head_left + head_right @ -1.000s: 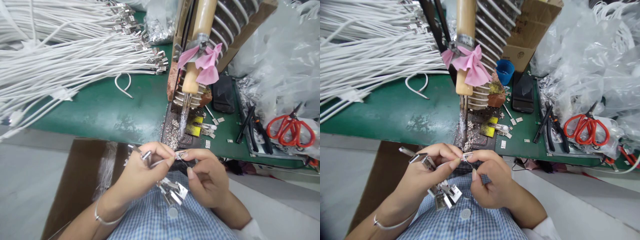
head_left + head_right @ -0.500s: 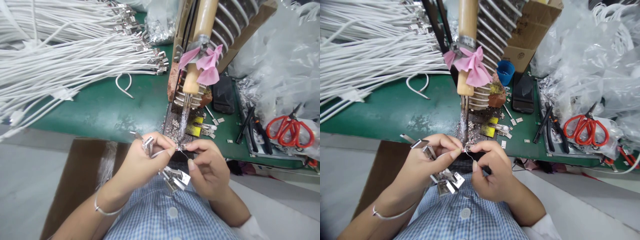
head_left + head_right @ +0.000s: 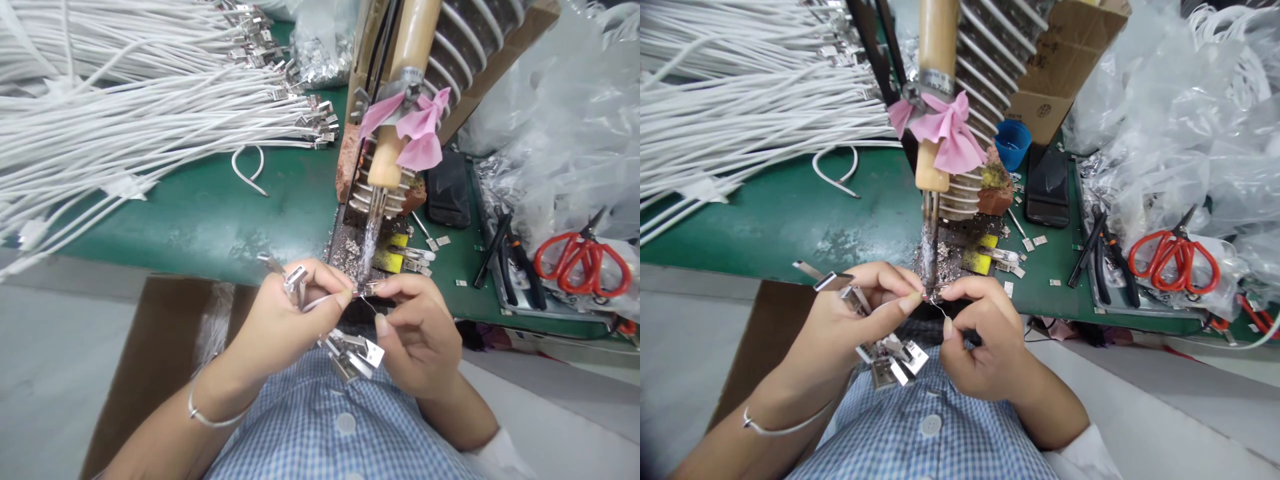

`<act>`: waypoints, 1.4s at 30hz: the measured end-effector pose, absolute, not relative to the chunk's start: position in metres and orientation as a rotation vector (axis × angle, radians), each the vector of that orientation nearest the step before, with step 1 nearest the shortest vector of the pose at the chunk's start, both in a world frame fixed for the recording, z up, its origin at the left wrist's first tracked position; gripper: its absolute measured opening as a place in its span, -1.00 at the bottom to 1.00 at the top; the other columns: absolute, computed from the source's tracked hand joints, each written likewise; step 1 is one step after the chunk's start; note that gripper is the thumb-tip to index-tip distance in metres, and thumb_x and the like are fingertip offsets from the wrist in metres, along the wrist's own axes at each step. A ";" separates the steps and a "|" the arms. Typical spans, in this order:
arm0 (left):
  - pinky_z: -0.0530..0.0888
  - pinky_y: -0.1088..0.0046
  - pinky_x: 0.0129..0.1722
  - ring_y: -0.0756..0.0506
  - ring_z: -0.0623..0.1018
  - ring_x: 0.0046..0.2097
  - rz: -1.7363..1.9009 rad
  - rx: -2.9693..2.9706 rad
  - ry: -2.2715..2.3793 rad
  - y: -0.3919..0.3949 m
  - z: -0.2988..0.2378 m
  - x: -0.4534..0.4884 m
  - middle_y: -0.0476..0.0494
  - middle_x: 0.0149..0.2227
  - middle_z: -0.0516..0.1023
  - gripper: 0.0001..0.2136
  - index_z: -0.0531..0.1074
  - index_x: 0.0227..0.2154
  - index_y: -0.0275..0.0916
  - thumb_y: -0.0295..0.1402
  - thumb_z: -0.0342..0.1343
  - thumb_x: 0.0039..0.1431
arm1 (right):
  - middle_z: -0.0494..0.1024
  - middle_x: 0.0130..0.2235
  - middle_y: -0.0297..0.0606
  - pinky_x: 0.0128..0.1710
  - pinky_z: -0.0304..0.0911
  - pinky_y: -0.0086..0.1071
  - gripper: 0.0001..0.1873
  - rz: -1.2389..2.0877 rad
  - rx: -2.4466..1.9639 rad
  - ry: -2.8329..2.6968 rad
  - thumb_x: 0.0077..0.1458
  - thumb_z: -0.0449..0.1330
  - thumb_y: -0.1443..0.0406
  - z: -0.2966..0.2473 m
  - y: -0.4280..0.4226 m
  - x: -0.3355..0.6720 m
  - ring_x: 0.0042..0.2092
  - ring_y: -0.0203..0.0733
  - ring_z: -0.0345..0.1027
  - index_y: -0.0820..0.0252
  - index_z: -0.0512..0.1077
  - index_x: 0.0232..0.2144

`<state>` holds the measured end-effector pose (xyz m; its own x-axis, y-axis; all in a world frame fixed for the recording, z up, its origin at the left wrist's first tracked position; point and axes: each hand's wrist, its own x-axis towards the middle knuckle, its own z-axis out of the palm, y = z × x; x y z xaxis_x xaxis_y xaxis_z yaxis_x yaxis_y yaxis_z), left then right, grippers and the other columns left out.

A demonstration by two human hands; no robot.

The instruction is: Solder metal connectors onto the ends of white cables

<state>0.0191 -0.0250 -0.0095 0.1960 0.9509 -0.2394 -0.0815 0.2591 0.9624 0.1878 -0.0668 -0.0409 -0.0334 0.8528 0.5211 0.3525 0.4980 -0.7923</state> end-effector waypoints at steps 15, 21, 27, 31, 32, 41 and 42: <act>0.41 0.58 -0.54 0.02 0.54 -0.42 0.901 1.014 1.116 -0.030 -0.011 0.017 -0.03 -0.38 0.59 -0.92 0.47 -0.54 -0.26 -0.51 0.23 0.00 | 0.47 -0.13 -0.20 -0.16 0.46 -0.18 -0.80 0.563 -1.064 -1.655 0.05 0.15 0.50 -0.045 -0.070 0.187 -0.11 -0.09 0.43 0.09 0.34 -0.36; 0.42 0.58 -0.55 0.03 0.54 -0.44 0.887 1.034 1.103 -0.030 -0.010 0.018 -0.03 -0.37 0.60 -0.92 0.48 -0.53 -0.25 -0.50 0.23 0.02 | 0.48 -0.12 -0.22 -0.10 0.45 -0.13 -0.79 0.590 -1.023 -1.622 0.04 0.15 0.52 -0.045 -0.068 0.188 -0.07 -0.08 0.46 0.10 0.35 -0.35; 0.53 0.55 -0.43 -0.02 0.60 -0.38 0.883 1.061 1.063 -0.026 -0.012 0.016 -0.06 -0.39 0.63 -0.92 0.49 -0.55 -0.26 -0.53 0.23 -0.02 | 0.49 -0.15 -0.23 -0.13 0.47 -0.12 -0.81 0.614 -1.036 -1.586 0.06 0.15 0.49 -0.044 -0.067 0.187 -0.11 -0.08 0.48 0.09 0.34 -0.37; 0.55 0.56 -0.41 -0.02 0.62 -0.38 0.876 1.073 0.969 -0.019 -0.014 0.015 -0.05 -0.42 0.64 -0.90 0.51 -0.57 -0.26 -0.56 0.23 -0.06 | 0.48 -0.16 -0.26 -0.12 0.46 -0.14 -0.80 0.642 -1.016 -1.573 0.05 0.14 0.51 -0.044 -0.066 0.187 -0.11 -0.12 0.47 0.10 0.35 -0.38; 0.54 0.58 -0.41 -0.01 0.61 -0.39 0.879 1.071 0.967 -0.018 -0.014 0.015 -0.04 -0.42 0.64 -0.89 0.51 -0.58 -0.26 -0.57 0.23 -0.06 | 0.47 -0.16 -0.26 -0.12 0.46 -0.15 -0.80 0.646 -1.014 -1.570 0.05 0.14 0.51 -0.044 -0.065 0.187 -0.11 -0.12 0.47 0.10 0.35 -0.38; 0.56 0.59 -0.38 -0.01 0.62 -0.36 0.910 1.063 1.044 -0.020 -0.006 0.017 -0.01 -0.41 0.64 -0.85 0.51 -0.56 -0.25 -0.62 0.20 -0.06 | 0.48 -0.17 -0.26 -0.13 0.46 -0.13 -0.81 0.610 -1.038 -1.569 0.06 0.16 0.50 -0.042 -0.064 0.186 -0.12 -0.10 0.46 0.09 0.35 -0.38; 0.56 0.59 -0.37 -0.01 0.63 -0.35 0.915 1.061 1.048 -0.021 -0.006 0.017 -0.01 -0.41 0.64 -0.85 0.51 -0.56 -0.25 -0.62 0.20 -0.06 | 0.48 -0.17 -0.26 -0.13 0.46 -0.13 -0.81 0.608 -1.037 -1.571 0.06 0.16 0.49 -0.042 -0.063 0.185 -0.12 -0.10 0.45 0.09 0.35 -0.38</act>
